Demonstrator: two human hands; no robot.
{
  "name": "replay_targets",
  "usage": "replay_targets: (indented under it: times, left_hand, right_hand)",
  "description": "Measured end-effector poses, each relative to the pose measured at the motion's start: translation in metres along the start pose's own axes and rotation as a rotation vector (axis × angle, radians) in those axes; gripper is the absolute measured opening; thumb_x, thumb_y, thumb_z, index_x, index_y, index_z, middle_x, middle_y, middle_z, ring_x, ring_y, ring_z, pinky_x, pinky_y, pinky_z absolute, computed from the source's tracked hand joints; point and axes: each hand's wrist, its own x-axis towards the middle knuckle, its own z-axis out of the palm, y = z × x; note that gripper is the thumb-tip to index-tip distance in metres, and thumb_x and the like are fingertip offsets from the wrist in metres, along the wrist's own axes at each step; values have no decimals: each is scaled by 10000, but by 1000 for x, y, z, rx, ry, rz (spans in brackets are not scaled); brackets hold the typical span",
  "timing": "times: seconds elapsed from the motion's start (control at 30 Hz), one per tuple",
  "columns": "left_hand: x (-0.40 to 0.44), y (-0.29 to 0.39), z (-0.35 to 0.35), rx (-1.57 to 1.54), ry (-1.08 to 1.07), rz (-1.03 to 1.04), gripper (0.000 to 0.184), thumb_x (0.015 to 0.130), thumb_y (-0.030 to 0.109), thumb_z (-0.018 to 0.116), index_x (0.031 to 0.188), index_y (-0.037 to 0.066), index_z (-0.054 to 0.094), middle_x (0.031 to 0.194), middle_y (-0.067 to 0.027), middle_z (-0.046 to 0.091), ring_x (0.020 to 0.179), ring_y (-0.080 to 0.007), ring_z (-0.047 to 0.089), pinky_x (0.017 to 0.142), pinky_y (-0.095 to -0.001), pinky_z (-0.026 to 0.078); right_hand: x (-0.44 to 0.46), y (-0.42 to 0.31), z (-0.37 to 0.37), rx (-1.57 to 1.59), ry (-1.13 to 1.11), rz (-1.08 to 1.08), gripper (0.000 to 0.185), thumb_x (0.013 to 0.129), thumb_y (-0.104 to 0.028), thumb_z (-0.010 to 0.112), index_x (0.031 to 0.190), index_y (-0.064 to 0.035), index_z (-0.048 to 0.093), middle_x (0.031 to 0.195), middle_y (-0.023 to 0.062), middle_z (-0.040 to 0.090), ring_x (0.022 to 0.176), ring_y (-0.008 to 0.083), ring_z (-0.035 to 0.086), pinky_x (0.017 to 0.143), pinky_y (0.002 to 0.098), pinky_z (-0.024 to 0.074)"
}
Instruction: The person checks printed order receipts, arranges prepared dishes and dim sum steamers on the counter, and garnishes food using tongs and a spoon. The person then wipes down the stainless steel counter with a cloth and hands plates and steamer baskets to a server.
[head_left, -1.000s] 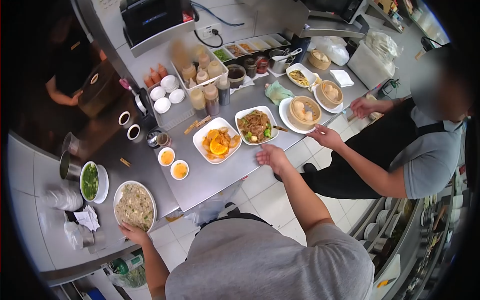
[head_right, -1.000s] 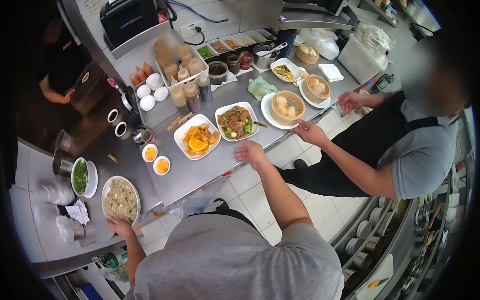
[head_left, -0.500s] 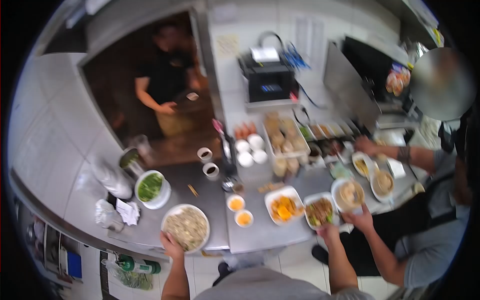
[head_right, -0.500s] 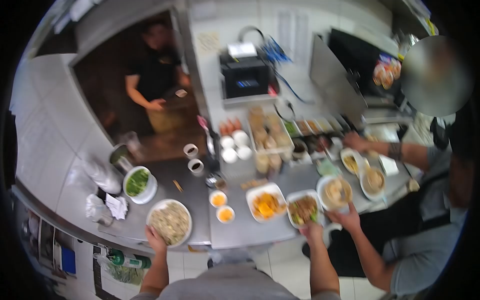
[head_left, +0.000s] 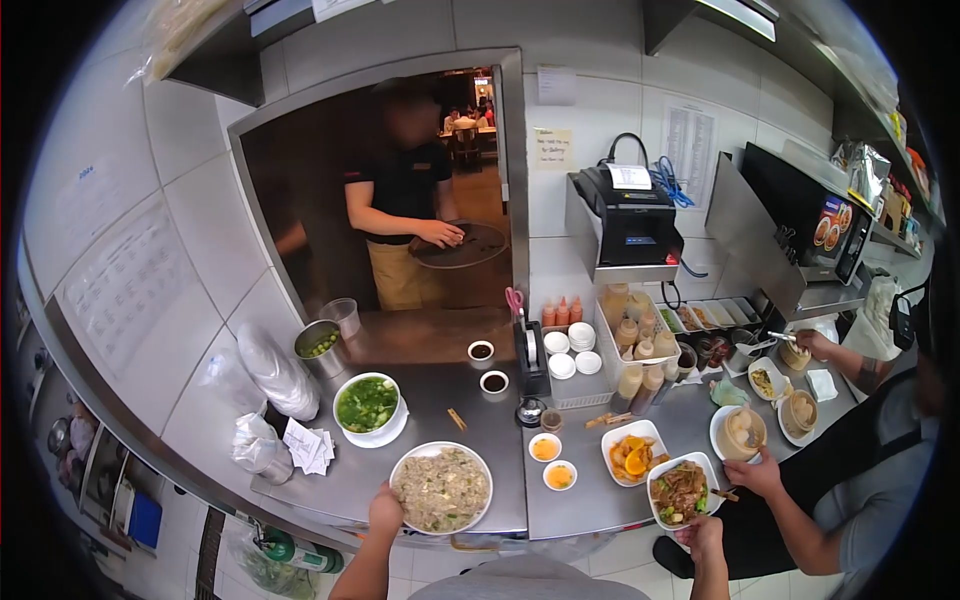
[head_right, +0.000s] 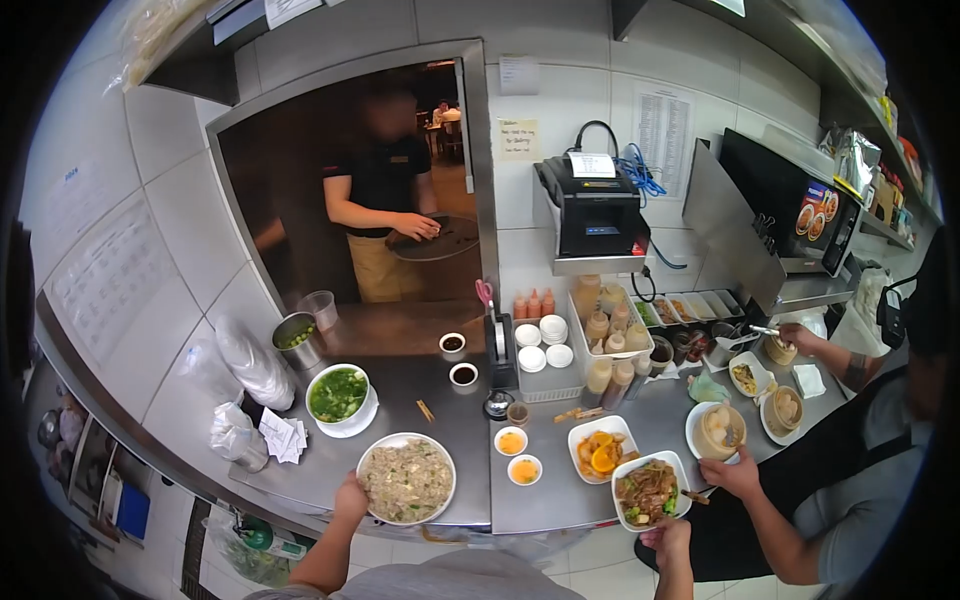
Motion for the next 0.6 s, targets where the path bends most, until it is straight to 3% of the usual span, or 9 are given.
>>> replay_targets:
  times: [0.1,0.17,0.37,0.6]
  left_hand:
    - [13,-1,-8,51,-117,-48,308,778,43,462,1080,-14,484,878,-264,615,848,-428,585,747,-477,458]
    - [19,-3,-13,54,-144,-81,304,754,27,471,1050,-41,477,875,-275,614,862,-426,589,760,-479,455]
    - [28,-36,-44,126,-197,-152,328,760,43,483,1079,-31,467,883,-271,618,871,-415,595,764,-473,460]
    - [35,-98,-84,192,-123,-212,369,742,57,536,1100,-5,470,899,-250,625,884,-404,596,762,-461,468]
  right_hand:
    - [-41,9,54,-33,-75,-2,206,737,-103,447,803,69,539,608,171,590,480,243,586,445,324,500]
    - [-37,34,78,-57,-184,5,224,758,-83,469,854,111,531,669,204,612,521,276,620,450,337,522]
    - [-74,97,205,-107,-424,112,229,773,-72,497,847,140,544,694,220,617,565,289,631,502,338,534]
    - [-70,180,313,-164,-502,131,173,804,-47,490,798,120,536,704,217,616,598,303,644,521,339,546]
